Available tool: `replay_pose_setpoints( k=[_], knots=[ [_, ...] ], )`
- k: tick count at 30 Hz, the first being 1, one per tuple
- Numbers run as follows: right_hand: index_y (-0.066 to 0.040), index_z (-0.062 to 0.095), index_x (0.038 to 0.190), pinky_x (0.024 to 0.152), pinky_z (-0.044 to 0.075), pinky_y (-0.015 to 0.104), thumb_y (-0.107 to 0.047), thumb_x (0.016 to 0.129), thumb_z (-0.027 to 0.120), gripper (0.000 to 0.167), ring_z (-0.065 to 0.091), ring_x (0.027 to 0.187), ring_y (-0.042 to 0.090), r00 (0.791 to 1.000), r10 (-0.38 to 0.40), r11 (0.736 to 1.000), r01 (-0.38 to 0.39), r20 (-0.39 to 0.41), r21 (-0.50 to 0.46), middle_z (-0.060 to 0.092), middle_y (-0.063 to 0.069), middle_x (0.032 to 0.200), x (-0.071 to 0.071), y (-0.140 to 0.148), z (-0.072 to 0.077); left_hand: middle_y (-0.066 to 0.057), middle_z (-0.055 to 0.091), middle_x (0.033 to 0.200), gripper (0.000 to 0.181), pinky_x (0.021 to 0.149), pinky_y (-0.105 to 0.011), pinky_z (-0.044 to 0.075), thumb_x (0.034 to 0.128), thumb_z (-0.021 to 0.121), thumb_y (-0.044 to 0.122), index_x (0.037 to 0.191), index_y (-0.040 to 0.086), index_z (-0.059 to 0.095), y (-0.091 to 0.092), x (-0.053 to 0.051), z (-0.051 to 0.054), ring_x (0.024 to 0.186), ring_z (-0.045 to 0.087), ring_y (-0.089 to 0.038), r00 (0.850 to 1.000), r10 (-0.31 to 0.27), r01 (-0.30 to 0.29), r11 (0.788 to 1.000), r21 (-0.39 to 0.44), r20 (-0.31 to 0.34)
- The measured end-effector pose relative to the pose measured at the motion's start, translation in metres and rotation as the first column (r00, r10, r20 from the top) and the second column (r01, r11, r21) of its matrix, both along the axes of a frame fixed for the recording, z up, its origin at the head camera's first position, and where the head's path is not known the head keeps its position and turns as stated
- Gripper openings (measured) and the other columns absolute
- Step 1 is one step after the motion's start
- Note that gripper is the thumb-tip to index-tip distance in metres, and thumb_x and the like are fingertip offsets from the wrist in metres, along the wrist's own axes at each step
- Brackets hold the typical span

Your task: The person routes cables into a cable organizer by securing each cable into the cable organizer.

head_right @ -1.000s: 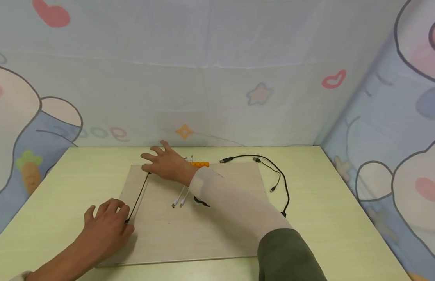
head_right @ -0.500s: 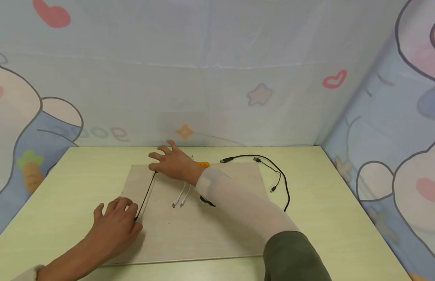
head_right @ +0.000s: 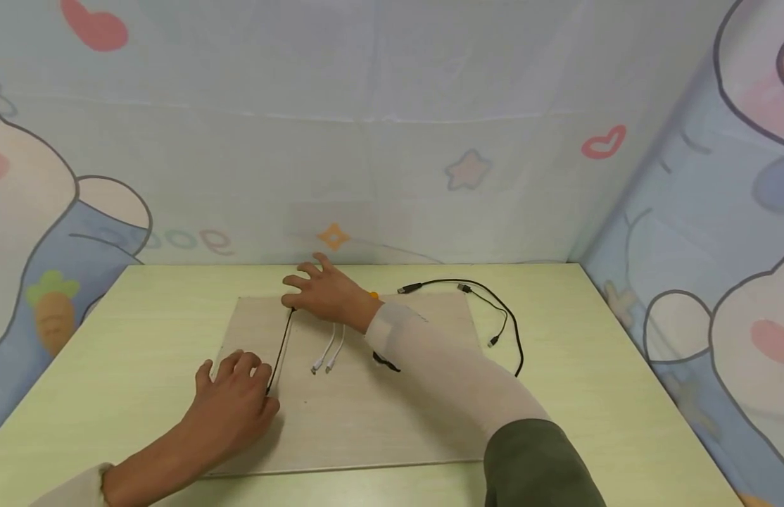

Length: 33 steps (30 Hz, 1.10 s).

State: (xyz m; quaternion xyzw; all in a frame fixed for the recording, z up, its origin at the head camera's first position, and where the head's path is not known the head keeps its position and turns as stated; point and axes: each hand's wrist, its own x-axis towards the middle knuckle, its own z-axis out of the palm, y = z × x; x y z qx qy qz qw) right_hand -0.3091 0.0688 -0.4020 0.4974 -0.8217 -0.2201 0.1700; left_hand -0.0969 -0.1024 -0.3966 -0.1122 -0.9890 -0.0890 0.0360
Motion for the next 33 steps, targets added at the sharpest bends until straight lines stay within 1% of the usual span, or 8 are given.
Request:
replay_pose_setpoints(
  k=[5, 8, 13, 16, 22, 26, 30, 33],
  knots=[
    [-0.031, 0.065, 0.132, 0.131, 0.042, 0.062, -0.034, 0.121, 0.048, 0.02, 0.057, 0.156, 0.03, 0.999, 0.035, 0.999, -0.035, -0.016, -0.024, 0.059, -0.005, 0.167, -0.003, 0.005, 0.0, -0.023, 0.067, 0.129, 0.024, 0.113, -0.085, 0.037, 0.0965, 0.077, 0.018, 0.111, 0.0, 0.072, 0.01, -0.001, -0.001, 0.142, 0.055, -0.051, 0.999, -0.027, 0.025, 0.999, -0.029, -0.047],
    [-0.032, 0.065, 0.132, 0.132, 0.042, 0.061, -0.027, 0.12, 0.055, 0.017, 0.058, 0.155, 0.03, 0.999, 0.041, 0.999, -0.042, -0.009, -0.027, 0.061, -0.004, 0.166, -0.004, 0.008, 0.002, -0.022, 0.067, 0.127, 0.027, 0.112, -0.084, 0.038, 0.0962, 0.079, 0.02, 0.112, -0.001, 0.073, 0.015, -0.001, -0.003, 0.14, 0.056, -0.051, 0.997, -0.033, 0.03, 0.998, -0.047, -0.071],
    [-0.032, 0.066, 0.133, 0.133, 0.039, 0.061, -0.013, 0.116, 0.062, 0.026, 0.058, 0.155, 0.03, 0.999, 0.046, 0.999, -0.045, 0.028, -0.028, 0.063, -0.004, 0.164, -0.008, 0.014, 0.003, -0.022, 0.069, 0.125, 0.03, 0.111, -0.083, 0.039, 0.0956, 0.082, 0.024, 0.112, 0.0, 0.074, 0.022, -0.002, -0.004, 0.139, 0.058, -0.051, 0.994, -0.053, 0.045, 0.996, -0.075, -0.099],
    [-0.032, 0.066, 0.133, 0.133, 0.039, 0.06, -0.013, 0.116, 0.062, 0.026, 0.058, 0.155, 0.029, 0.998, 0.053, 0.998, -0.052, 0.033, -0.031, 0.063, -0.004, 0.163, -0.01, 0.016, 0.002, -0.023, 0.069, 0.127, 0.03, 0.111, -0.084, 0.039, 0.0961, 0.083, 0.025, 0.112, 0.001, 0.075, 0.025, -0.003, -0.004, 0.14, 0.058, -0.052, 0.993, -0.066, 0.058, 0.995, -0.083, -0.099],
    [-0.034, 0.065, 0.132, 0.134, 0.039, 0.059, -0.02, 0.116, 0.062, 0.021, 0.057, 0.156, 0.027, 0.999, 0.041, 0.999, -0.041, 0.023, -0.018, 0.063, -0.005, 0.164, -0.014, 0.02, -0.002, -0.023, 0.068, 0.126, 0.028, 0.111, -0.083, 0.038, 0.0966, 0.081, 0.024, 0.11, 0.001, 0.074, 0.029, -0.004, -0.004, 0.14, 0.057, -0.052, 0.993, -0.07, 0.063, 0.995, -0.072, -0.095],
    [-0.035, 0.067, 0.132, 0.134, 0.038, 0.06, -0.022, 0.117, 0.06, 0.021, 0.057, 0.156, 0.027, 0.999, 0.04, 0.999, -0.04, 0.026, -0.023, 0.063, -0.005, 0.164, -0.014, 0.025, -0.001, -0.022, 0.068, 0.125, 0.027, 0.111, -0.083, 0.038, 0.0961, 0.082, 0.024, 0.11, 0.002, 0.074, 0.031, -0.004, -0.005, 0.139, 0.057, -0.052, 0.992, -0.071, 0.064, 0.996, -0.066, -0.102],
    [-0.035, 0.068, 0.13, 0.134, 0.039, 0.059, -0.021, 0.117, 0.058, 0.021, 0.058, 0.155, 0.027, 0.998, 0.06, 0.998, -0.059, 0.025, -0.033, 0.066, -0.005, 0.161, -0.014, 0.03, 0.002, -0.022, 0.068, 0.126, 0.028, 0.111, -0.083, 0.038, 0.096, 0.082, 0.024, 0.111, 0.002, 0.075, 0.034, -0.005, -0.005, 0.139, 0.057, -0.052, 0.993, -0.074, 0.069, 0.996, -0.057, -0.091],
    [-0.035, 0.068, 0.129, 0.134, 0.039, 0.058, -0.018, 0.116, 0.061, 0.023, 0.057, 0.156, 0.027, 0.997, 0.07, 0.997, -0.069, 0.031, -0.033, 0.067, -0.004, 0.159, -0.013, 0.033, 0.003, -0.022, 0.068, 0.126, 0.029, 0.111, -0.083, 0.038, 0.0961, 0.082, 0.024, 0.112, 0.001, 0.075, 0.037, -0.006, -0.004, 0.139, 0.057, -0.052, 0.994, -0.075, 0.07, 0.996, -0.053, -0.084]
  ],
)
